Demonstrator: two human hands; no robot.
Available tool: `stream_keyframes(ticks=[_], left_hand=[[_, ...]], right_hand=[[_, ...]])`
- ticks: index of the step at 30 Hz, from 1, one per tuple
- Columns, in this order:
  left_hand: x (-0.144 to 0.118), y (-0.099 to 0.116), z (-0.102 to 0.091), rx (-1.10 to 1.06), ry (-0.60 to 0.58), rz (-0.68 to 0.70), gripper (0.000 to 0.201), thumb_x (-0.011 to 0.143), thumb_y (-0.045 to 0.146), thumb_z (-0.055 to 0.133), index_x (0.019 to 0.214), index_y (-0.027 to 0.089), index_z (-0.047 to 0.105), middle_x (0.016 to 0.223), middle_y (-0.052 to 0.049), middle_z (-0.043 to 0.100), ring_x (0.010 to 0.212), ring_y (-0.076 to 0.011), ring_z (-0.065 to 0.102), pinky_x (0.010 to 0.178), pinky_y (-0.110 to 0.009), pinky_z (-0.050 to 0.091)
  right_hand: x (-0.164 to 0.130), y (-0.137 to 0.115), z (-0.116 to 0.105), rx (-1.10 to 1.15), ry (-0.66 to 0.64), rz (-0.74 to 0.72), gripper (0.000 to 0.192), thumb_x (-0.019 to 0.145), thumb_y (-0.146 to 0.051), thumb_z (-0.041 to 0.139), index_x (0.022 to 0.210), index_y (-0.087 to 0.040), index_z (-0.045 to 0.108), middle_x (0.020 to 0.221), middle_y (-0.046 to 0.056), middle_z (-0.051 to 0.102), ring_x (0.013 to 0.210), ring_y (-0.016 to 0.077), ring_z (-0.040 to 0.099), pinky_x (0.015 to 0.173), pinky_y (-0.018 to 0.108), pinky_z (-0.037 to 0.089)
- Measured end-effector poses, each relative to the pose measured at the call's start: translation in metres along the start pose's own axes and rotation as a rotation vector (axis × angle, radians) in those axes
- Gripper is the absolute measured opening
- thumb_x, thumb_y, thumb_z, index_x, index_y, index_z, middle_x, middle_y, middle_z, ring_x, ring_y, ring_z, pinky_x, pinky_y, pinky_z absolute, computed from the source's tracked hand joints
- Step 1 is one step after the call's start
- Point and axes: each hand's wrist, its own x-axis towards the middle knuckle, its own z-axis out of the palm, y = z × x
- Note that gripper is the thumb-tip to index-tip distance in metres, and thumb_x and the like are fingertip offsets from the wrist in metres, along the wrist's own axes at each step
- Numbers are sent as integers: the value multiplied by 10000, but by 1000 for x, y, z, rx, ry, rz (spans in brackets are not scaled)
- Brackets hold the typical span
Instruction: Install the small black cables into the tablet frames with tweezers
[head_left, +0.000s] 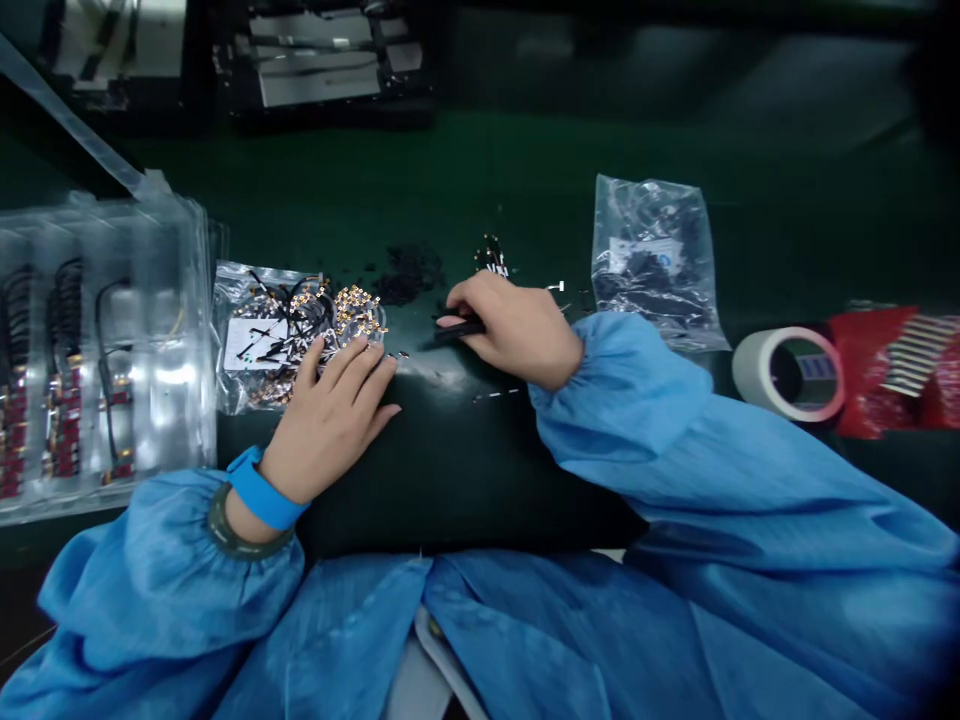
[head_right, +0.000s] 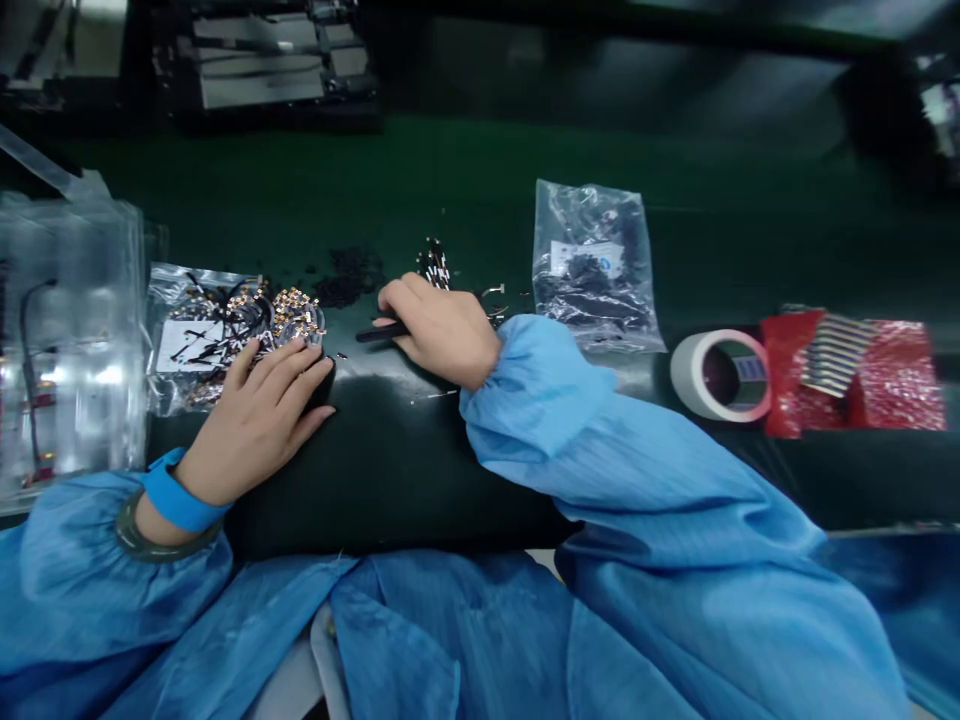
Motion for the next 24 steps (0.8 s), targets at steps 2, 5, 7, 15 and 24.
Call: stream_keyframes(ticks=[2,5,7,15,24], left_hand=[[-1,0,0,-10,-3,18,363,939,266,486,1247,84,548,1270,-157,616,1233,-346,524,1042,-623,372],[-1,1,0,-24,5,27,354,942,261,481,1244,88,549,1250,-148,630,1232,-342,524,1048,-639,355],[-1,1,0,-32,7,30,349,941,253,483,1239,85,550,1240,-151,633,1235,-339,522,1052,-641,348],[-1,2,-1,-53,-13,-18,352,922,236,507,1243,102,557,1282,-187,595,1276,-348,486,1068,-642,327],[-1,3,-1,-91,-15,-3,340,919,222,510,1240,128,573,1273,-166,613,1267,-346,497,1056,-678,318]], right_hand=[[-2,7,-2,69,57,32,172,914,-291,496,992,-189,610,975,62,646,872,202,597,618,279,368],[-1,14,-4,176,72,35,120,869,-230,526,933,-191,619,933,49,641,866,195,591,674,287,403],[1,12,-3,229,34,12,121,844,-205,539,924,-186,628,923,45,639,851,189,592,699,290,414],[2,-5,5,141,-59,-3,218,901,-273,476,1020,-192,641,1018,70,636,875,202,598,649,288,397],[11,-17,2,110,-171,112,184,832,-211,523,960,-186,654,997,68,667,885,224,618,684,309,408]])
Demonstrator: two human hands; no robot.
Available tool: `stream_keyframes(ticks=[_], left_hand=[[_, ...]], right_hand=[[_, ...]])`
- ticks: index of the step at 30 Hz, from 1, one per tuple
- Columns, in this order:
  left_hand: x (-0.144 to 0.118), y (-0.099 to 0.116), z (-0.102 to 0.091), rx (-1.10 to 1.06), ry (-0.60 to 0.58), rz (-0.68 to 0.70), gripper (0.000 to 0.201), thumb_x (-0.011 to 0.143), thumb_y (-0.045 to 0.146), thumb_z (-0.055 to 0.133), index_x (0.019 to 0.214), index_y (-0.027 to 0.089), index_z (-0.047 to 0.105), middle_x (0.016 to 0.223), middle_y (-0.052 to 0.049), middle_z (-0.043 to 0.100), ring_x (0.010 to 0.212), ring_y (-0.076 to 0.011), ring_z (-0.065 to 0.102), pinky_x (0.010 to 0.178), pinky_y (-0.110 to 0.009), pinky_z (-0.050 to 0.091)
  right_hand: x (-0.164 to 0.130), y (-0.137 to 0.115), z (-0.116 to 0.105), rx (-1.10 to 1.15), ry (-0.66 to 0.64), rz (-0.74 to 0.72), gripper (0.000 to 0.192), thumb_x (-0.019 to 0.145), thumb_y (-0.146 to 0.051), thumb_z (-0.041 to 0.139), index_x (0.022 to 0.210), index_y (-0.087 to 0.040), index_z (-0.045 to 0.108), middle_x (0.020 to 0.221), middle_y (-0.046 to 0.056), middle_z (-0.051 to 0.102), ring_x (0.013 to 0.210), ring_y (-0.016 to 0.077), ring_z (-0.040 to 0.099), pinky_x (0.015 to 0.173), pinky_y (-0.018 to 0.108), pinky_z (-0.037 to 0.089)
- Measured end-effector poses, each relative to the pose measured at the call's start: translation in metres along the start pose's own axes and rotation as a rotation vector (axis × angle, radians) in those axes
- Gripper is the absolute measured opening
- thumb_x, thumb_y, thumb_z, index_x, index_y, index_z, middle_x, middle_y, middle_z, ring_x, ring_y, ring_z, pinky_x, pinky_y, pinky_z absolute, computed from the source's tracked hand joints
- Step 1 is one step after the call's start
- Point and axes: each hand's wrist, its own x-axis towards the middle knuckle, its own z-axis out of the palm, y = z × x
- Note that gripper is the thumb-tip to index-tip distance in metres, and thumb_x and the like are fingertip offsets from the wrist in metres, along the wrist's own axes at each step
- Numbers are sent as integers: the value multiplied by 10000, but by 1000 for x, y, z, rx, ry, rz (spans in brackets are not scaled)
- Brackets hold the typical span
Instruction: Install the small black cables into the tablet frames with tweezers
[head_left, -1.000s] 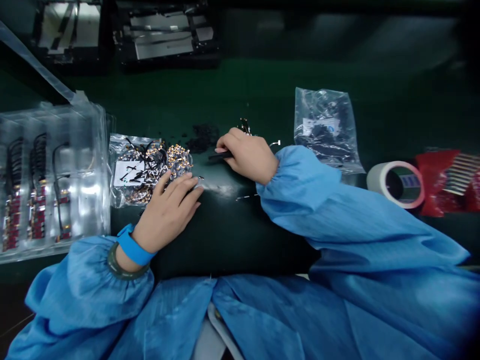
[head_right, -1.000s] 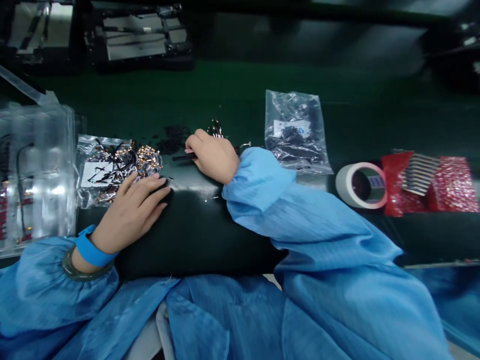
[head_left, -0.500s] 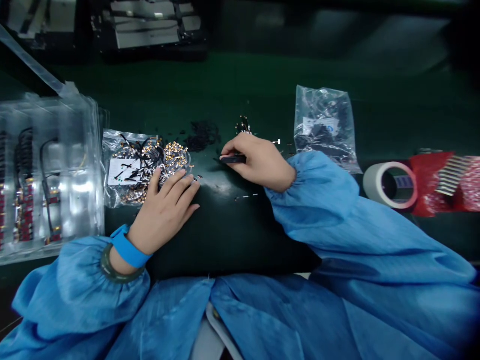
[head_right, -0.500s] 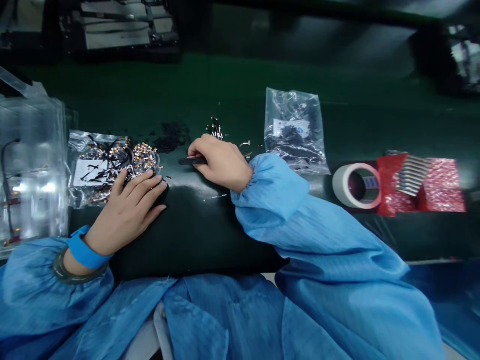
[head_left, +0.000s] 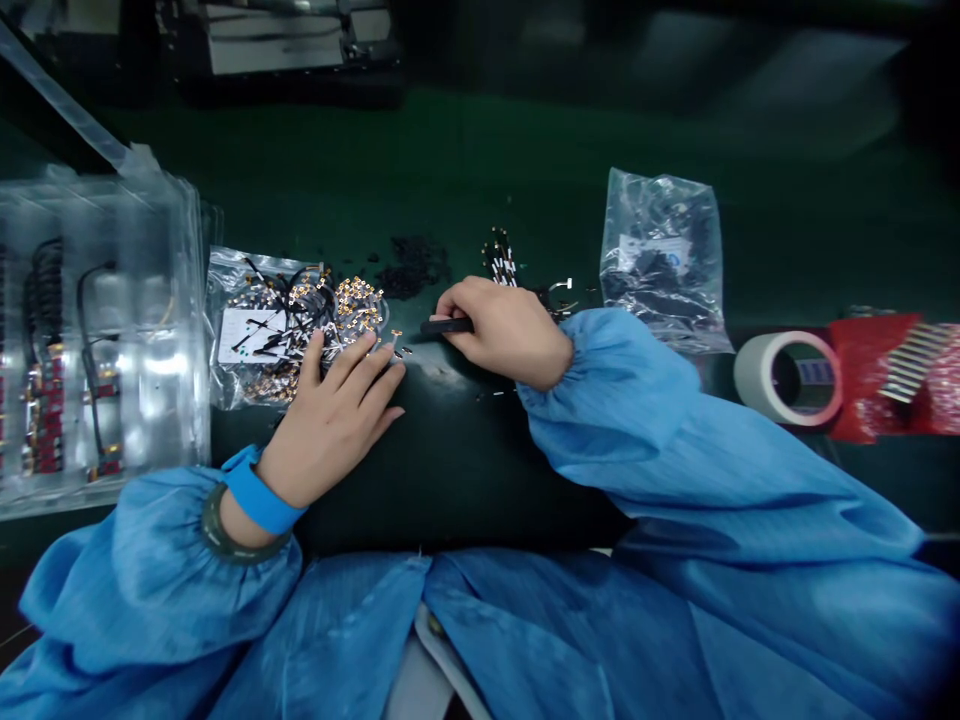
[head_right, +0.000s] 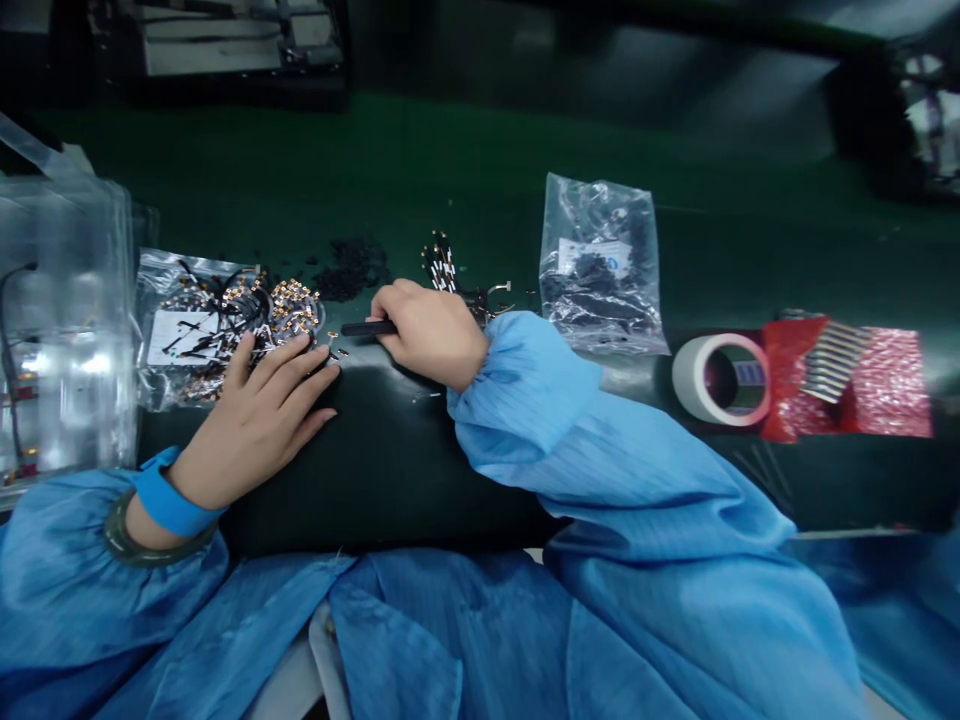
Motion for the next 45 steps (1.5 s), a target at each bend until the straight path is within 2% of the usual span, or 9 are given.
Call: stream_keyframes(ticks=[4,7,11,14,19,23,28,34,45], left_hand=[[-1,0,0,7,8,10,331,930,231,494,1226,109,579,1269,-173,615,1262,-348,501,1049,-684,326],[-1,0,1,3,14,17,323,932,242,498,1212,107,588,1272,-168,615,1255,-346,509,1044,-678,341],[-2,1,1,-6,9,26,309,932,236,501,1196,112,600,1270,-163,617,1249,-342,516,1043,-674,349],[-2,1,0,-11,6,21,303,932,235,500,1193,123,606,1265,-163,620,1248,-338,517,1046,-677,344],[-2,1,1,-30,9,18,307,936,235,489,1196,120,604,1267,-167,618,1242,-337,524,1043,-687,341],[-3,1,2,-45,10,9,314,928,221,498,1210,129,603,1263,-169,619,1245,-339,520,1044,-694,333],[-3,2,1,-33,2,10,321,924,209,501,1212,111,602,1222,-178,637,1230,-348,531,1041,-697,334],[-5,2,0,-49,-14,18,300,926,219,507,1196,134,607,1276,-169,612,1272,-338,499,1052,-706,317],[-6,2,0,-34,-11,46,263,934,184,471,1128,146,644,1322,-165,583,1282,-320,498,1044,-695,346]], right_hand=[[6,-6,-6,-53,-22,97,194,851,-296,515,914,-178,655,911,79,681,834,238,611,659,320,392],[6,5,-13,-17,15,-27,177,854,-289,532,936,-180,645,905,62,665,822,214,600,685,311,402],[2,25,-15,100,18,-269,200,846,-206,530,1012,-196,641,1025,59,631,901,190,585,729,288,421],[1,28,-11,106,-31,-309,198,865,-227,525,1018,-199,647,1054,68,618,900,183,582,708,276,421],[-1,8,-7,-25,-46,-159,176,862,-220,511,954,-186,658,1000,72,624,847,194,580,652,281,385],[-6,-16,5,93,65,-64,142,857,-202,534,931,-194,654,979,53,621,865,181,580,670,271,391],[-6,-31,24,84,163,-89,195,924,-233,472,941,-174,657,978,67,623,848,163,580,658,261,390],[-13,-30,27,-30,191,-182,313,975,-280,371,982,-170,664,967,91,634,863,184,569,666,286,390],[-27,-41,29,-256,50,-267,411,948,-156,303,1236,-66,582,901,140,629,811,222,563,553,323,383]])
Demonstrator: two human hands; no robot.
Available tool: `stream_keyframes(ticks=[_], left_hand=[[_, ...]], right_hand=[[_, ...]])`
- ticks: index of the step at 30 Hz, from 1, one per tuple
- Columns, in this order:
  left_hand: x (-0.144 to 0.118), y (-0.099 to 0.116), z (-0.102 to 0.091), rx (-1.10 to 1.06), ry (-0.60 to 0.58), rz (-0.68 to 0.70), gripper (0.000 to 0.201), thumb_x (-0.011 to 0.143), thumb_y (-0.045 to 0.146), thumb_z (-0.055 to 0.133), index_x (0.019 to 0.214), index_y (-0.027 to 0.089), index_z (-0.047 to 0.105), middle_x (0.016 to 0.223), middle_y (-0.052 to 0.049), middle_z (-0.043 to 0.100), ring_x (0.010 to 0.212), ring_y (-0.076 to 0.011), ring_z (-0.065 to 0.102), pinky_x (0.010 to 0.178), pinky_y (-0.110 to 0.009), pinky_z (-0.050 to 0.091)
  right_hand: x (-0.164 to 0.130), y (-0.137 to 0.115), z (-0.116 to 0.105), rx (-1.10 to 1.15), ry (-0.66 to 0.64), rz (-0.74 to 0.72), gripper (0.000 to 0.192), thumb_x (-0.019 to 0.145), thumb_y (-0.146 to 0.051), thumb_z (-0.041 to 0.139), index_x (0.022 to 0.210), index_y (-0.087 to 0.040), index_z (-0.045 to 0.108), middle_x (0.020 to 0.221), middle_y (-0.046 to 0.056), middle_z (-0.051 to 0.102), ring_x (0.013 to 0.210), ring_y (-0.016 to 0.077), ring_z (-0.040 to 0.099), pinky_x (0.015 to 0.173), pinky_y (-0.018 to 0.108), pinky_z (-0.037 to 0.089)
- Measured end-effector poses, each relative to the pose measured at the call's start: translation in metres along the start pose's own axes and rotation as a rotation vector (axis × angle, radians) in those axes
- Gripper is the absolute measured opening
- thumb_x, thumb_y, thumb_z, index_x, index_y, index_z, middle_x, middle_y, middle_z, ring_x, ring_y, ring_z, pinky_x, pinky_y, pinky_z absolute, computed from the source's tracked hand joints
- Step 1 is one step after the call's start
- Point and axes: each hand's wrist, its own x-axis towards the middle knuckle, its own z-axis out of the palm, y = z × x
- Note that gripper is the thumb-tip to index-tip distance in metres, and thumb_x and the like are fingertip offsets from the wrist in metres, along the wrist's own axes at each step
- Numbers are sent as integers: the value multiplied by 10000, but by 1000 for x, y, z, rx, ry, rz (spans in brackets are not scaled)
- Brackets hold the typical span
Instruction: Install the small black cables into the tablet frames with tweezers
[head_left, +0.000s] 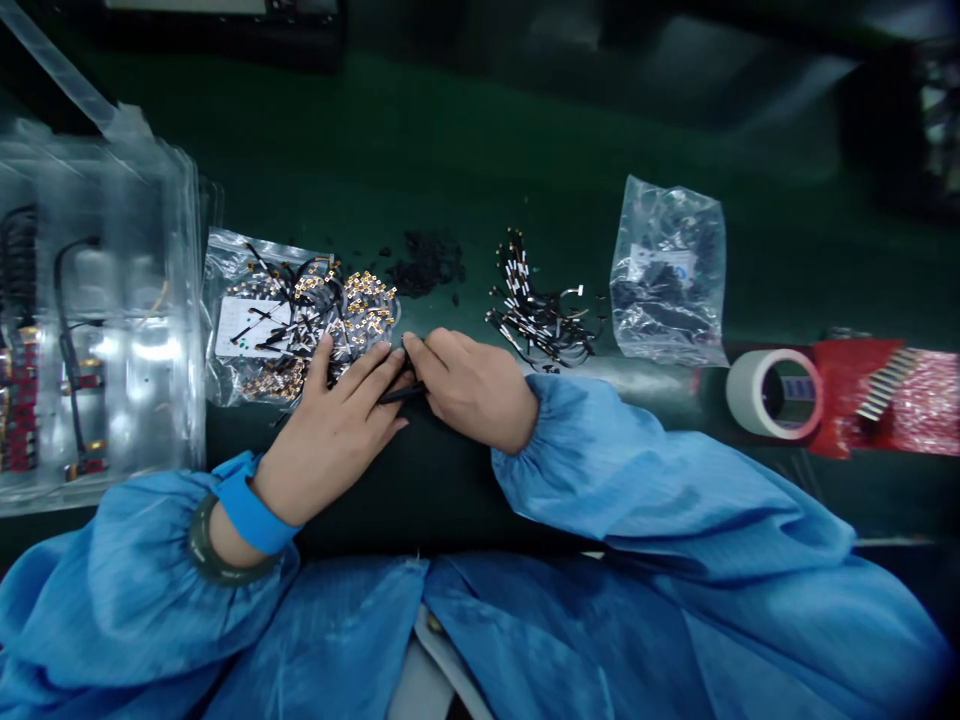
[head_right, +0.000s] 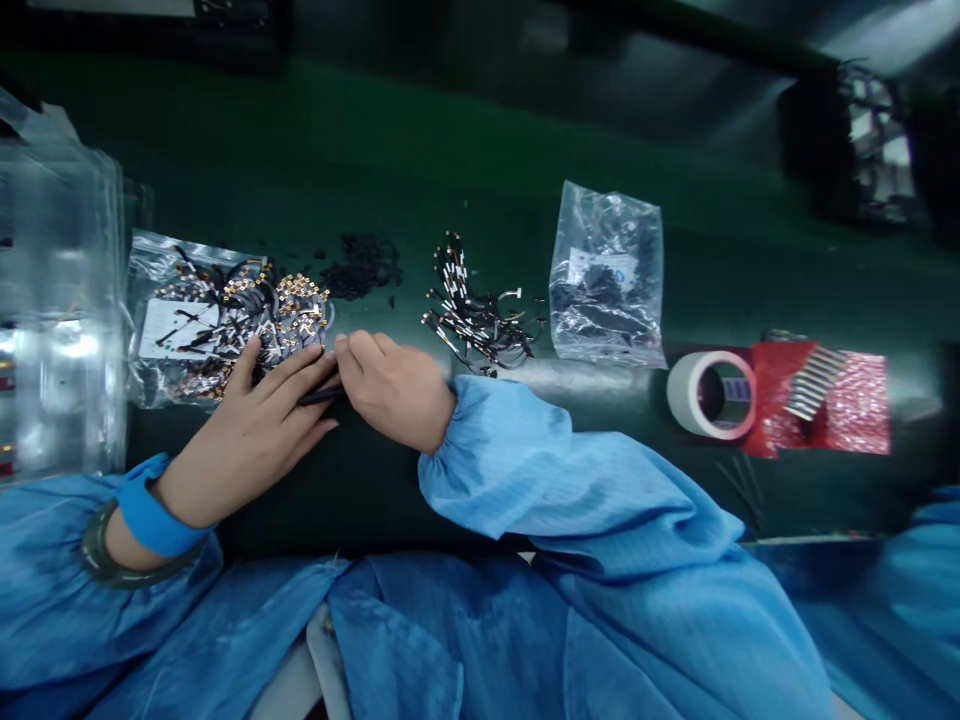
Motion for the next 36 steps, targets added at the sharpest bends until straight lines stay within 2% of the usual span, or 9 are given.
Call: stream_keyframes(ticks=[4,7,11,16,20,24,28,31,36], left_hand=[[0,-1,-1,-13,-9,-9,296,931,188,478,1188,142,618,1311,-170,590,1274,-327,504,1043,-695,338],[1,-1,-3,-3,-7,-23,315,925,207,503,1219,149,601,1318,-166,585,1273,-331,502,1051,-673,342],[2,-1,-4,54,10,-71,336,935,239,491,1235,117,580,1325,-179,575,1261,-332,510,1050,-620,373],[3,-2,-1,69,12,-78,357,939,264,486,1237,86,572,1298,-179,596,1231,-342,529,1030,-625,386],[3,-2,0,78,10,-34,355,946,269,474,1235,89,574,1291,-150,609,1212,-344,539,1014,-647,391],[3,-2,0,77,1,-23,353,953,269,457,1237,94,574,1281,-144,617,1211,-344,539,1017,-664,379],[3,-2,0,67,3,-22,350,953,264,459,1236,94,576,1275,-150,619,1219,-343,534,1023,-671,371],[3,-2,0,63,3,-23,354,949,259,469,1239,85,573,1273,-157,620,1217,-345,537,1022,-674,370],[1,-1,0,65,8,-8,362,958,240,446,1263,76,551,1287,-164,610,1226,-349,532,1017,-699,352]], right_hand=[[-2,11,-8,60,-12,-24,406,927,-193,375,1264,-113,586,959,124,655,821,214,598,558,311,396],[-2,28,-12,161,117,138,333,933,-232,405,1162,-186,642,1006,93,663,876,200,609,636,293,426],[5,49,-8,266,264,361,228,915,-291,469,1004,-192,654,931,64,660,870,203,600,718,306,437],[18,57,2,248,195,437,139,857,-248,523,912,-181,631,915,67,653,838,222,590,719,331,422],[16,50,1,255,164,382,137,847,-188,515,904,-180,639,918,55,655,843,207,593,706,308,415],[6,46,-5,260,148,318,163,874,-295,554,923,-174,652,898,51,652,815,191,589,673,288,410],[0,48,-8,215,215,119,285,948,-292,427,1084,-182,652,965,64,638,848,165,584,631,259,388],[-1,43,-6,92,143,-64,341,924,-228,437,1221,-219,602,1029,63,621,828,154,563,563,260,331],[-5,19,-4,-132,30,-130,404,982,-163,294,1303,-135,538,917,88,632,774,174,514,528,308,287]])
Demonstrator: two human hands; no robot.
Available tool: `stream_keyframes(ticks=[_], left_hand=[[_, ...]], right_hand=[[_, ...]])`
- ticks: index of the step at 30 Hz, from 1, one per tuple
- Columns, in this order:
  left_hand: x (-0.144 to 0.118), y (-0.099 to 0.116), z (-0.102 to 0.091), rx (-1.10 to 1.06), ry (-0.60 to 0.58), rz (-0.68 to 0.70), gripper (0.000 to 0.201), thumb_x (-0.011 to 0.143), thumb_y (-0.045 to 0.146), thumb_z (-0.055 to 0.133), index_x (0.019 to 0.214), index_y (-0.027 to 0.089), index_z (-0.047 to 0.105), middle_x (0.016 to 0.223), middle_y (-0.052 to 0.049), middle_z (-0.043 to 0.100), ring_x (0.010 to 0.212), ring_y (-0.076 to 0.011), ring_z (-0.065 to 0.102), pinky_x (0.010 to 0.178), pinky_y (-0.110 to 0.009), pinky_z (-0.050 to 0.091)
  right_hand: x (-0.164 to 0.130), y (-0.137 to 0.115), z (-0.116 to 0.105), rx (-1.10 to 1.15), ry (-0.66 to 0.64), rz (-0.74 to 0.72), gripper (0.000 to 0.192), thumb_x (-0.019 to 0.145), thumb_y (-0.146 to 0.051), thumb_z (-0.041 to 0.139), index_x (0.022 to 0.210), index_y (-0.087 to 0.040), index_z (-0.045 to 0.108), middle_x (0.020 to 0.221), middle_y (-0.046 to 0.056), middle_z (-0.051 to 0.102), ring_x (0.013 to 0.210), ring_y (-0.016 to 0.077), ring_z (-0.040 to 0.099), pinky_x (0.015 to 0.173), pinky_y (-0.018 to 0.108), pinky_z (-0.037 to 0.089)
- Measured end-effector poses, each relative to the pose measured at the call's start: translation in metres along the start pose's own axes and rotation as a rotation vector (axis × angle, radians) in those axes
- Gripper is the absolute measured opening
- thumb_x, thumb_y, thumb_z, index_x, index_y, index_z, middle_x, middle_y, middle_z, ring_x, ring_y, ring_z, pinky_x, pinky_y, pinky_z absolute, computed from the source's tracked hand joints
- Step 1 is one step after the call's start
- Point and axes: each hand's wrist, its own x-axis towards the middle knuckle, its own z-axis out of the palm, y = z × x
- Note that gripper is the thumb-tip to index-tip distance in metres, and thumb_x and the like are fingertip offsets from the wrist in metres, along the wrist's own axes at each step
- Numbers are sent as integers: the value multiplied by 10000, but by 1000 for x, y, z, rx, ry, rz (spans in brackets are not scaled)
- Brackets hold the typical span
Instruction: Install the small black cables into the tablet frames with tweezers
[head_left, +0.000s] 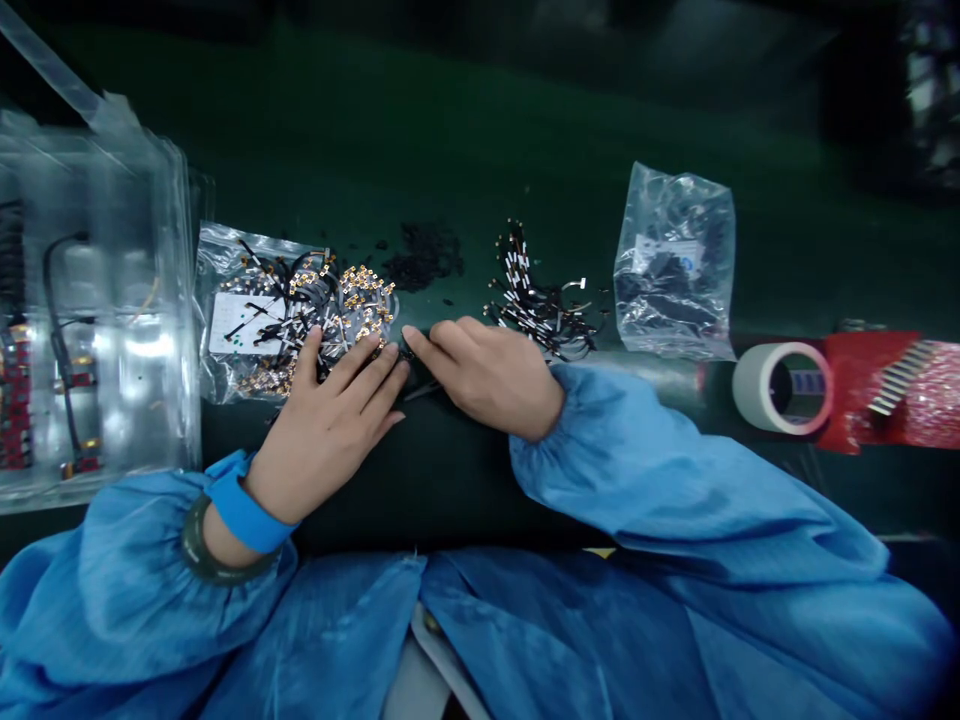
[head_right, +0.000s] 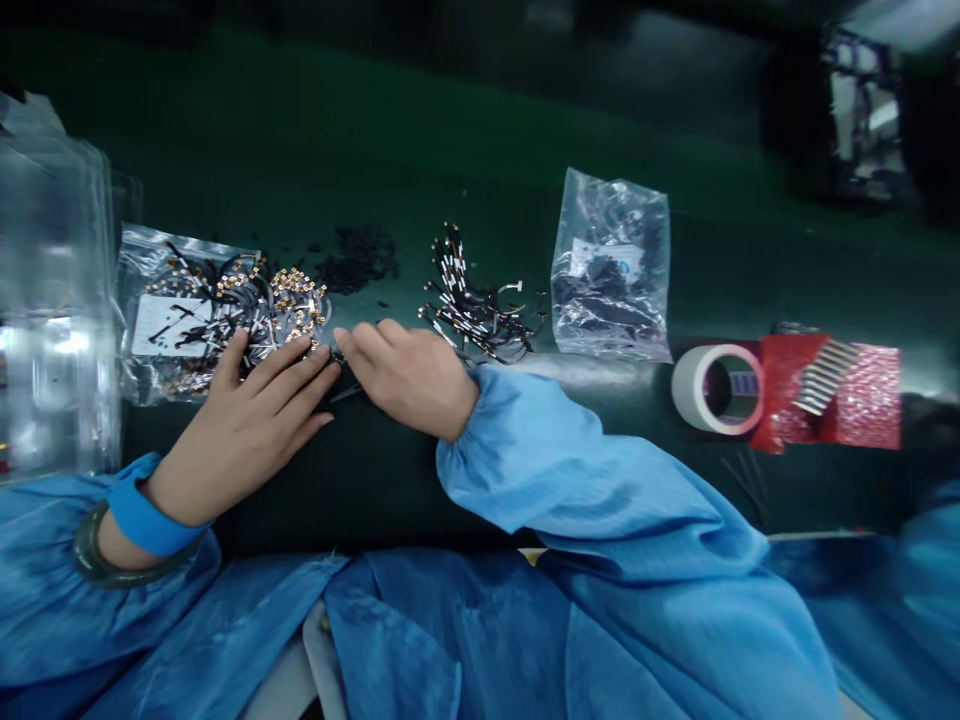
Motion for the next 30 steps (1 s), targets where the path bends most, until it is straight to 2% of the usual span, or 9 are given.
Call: stream_keyframes(ticks=[2,4,6,8,10,12,16,24,30], left_hand=[[0,0,0,1,5,3,357,961,235,437,1259,78,555,1278,-166,616,1224,-348,535,1014,-705,347],[0,-1,-1,-3,5,-2,342,959,238,444,1238,89,573,1263,-161,626,1218,-341,541,1021,-695,347],[1,-1,-2,-5,6,-12,335,955,247,455,1227,99,583,1273,-160,620,1213,-334,546,1027,-675,357],[3,-1,-2,2,15,-29,347,950,261,465,1240,103,575,1303,-164,598,1223,-335,537,1030,-652,371],[4,-2,-2,16,28,-51,369,948,281,469,1259,105,560,1319,-167,584,1242,-343,518,1029,-643,378],[6,-2,0,26,28,-66,383,948,298,469,1268,104,551,1312,-165,590,1249,-351,510,1029,-651,373],[6,-1,4,16,29,-43,384,956,307,455,1271,105,541,1286,-152,612,1242,-352,514,1018,-686,359],[3,-1,6,-31,13,11,379,953,306,470,1279,125,538,1327,-138,586,1291,-341,469,1060,-679,310],[3,0,4,-70,-13,4,373,949,287,470,1278,135,556,1297,-149,605,1268,-341,494,1049,-674,332]], right_hand=[[0,-7,-3,-38,-24,6,435,994,-143,238,1306,-87,536,848,89,638,759,177,519,524,320,286],[0,-6,-5,-14,-10,19,418,988,-155,272,1288,-94,557,870,88,651,761,175,536,521,317,290],[-1,2,-6,72,57,76,363,968,-192,357,1237,-142,596,961,82,659,793,169,562,534,297,320],[-3,15,-6,178,160,195,302,949,-229,416,1146,-171,637,1008,72,658,830,164,583,574,274,367],[-6,28,-5,274,246,315,254,940,-246,440,1040,-171,661,965,62,657,838,162,592,622,265,402],[-8,36,-2,366,277,358,213,921,-247,471,961,-167,664,905,54,650,814,161,591,653,268,422],[-9,38,5,493,241,329,175,895,-246,509,953,-170,655,927,59,640,820,164,587,685,279,441],[2,35,8,455,81,321,145,807,-150,531,900,-169,641,943,62,627,837,181,574,667,278,405],[11,16,4,528,97,295,128,861,-202,523,916,-162,632,956,56,612,826,159,565,642,254,377]])
